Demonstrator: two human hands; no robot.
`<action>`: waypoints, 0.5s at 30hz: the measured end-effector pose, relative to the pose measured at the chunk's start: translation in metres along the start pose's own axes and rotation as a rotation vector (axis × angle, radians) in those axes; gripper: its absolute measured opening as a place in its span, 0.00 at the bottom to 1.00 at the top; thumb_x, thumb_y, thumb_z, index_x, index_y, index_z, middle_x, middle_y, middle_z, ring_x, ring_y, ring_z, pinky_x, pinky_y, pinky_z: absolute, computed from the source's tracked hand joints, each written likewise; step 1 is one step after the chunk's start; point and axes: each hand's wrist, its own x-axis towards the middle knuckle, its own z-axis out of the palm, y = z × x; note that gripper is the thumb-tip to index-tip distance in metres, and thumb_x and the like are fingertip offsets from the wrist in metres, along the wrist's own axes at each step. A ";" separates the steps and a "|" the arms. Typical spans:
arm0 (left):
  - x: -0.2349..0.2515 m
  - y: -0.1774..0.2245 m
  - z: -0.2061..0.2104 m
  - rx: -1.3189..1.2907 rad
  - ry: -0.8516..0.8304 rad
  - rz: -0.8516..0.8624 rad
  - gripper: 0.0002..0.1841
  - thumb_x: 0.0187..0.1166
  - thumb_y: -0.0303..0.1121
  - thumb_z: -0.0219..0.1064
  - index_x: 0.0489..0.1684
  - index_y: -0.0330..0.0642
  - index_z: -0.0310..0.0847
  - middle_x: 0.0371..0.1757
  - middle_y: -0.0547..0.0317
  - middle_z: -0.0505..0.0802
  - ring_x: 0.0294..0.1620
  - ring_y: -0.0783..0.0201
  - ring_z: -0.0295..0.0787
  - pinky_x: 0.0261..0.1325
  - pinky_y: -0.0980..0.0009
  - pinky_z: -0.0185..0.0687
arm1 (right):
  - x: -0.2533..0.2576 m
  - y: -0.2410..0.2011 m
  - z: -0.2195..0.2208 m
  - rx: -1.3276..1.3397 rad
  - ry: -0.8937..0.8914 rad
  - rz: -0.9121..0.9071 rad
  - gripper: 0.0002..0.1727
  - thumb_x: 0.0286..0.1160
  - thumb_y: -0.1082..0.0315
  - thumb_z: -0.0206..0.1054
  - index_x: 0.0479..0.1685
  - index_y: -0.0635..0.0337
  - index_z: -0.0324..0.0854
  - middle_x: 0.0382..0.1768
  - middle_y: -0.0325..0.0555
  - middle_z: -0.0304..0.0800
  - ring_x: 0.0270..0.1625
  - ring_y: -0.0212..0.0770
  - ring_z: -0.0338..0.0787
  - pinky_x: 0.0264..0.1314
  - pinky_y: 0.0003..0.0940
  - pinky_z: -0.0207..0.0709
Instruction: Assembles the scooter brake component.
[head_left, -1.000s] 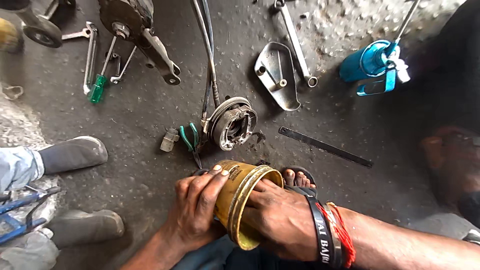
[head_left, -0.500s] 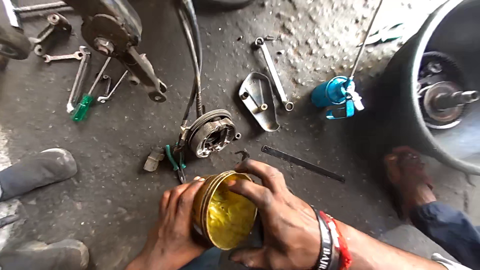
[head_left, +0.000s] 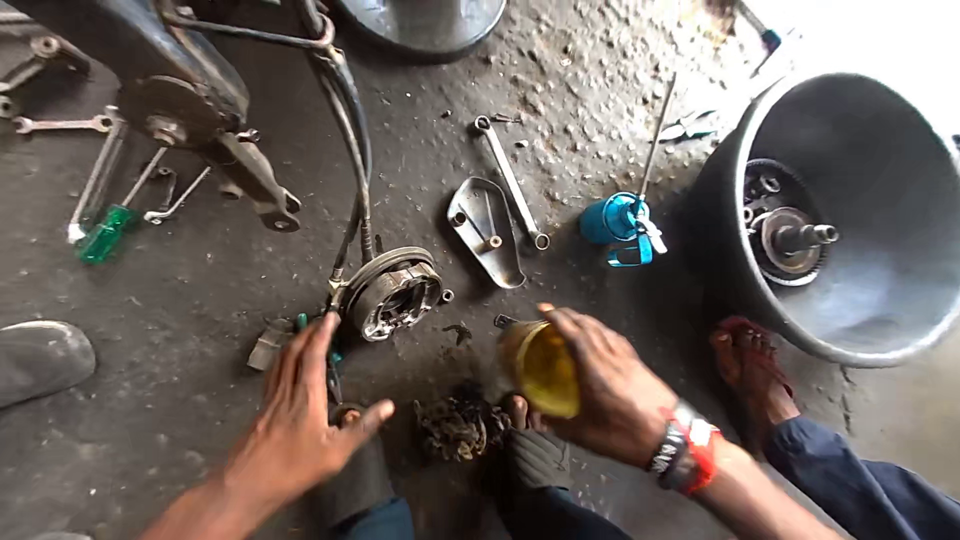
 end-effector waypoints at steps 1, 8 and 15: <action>0.013 -0.010 -0.004 0.038 -0.027 -0.072 0.62 0.63 0.77 0.63 0.90 0.31 0.54 0.83 0.29 0.72 0.81 0.33 0.71 0.79 0.35 0.67 | -0.003 0.020 -0.005 -0.040 0.006 0.069 0.73 0.24 0.47 0.94 0.91 0.44 0.57 0.80 0.57 0.75 0.79 0.63 0.76 0.75 0.67 0.72; 0.119 -0.034 0.000 -0.363 -0.329 -0.333 0.51 0.62 0.58 0.82 0.82 0.36 0.64 0.68 0.42 0.86 0.68 0.51 0.85 0.72 0.48 0.79 | -0.012 0.133 -0.011 -0.075 0.102 0.373 0.88 0.10 0.53 0.96 0.95 0.52 0.42 0.79 0.70 0.69 0.75 0.75 0.75 0.71 0.76 0.70; 0.120 -0.010 0.012 -0.713 -0.343 -0.584 0.23 0.84 0.55 0.63 0.47 0.42 0.88 0.36 0.54 0.90 0.36 0.63 0.85 0.40 0.58 0.82 | -0.008 0.099 -0.012 -0.117 0.168 0.205 0.74 0.30 0.46 0.87 0.95 0.52 0.49 0.87 0.67 0.59 0.84 0.75 0.65 0.79 0.78 0.57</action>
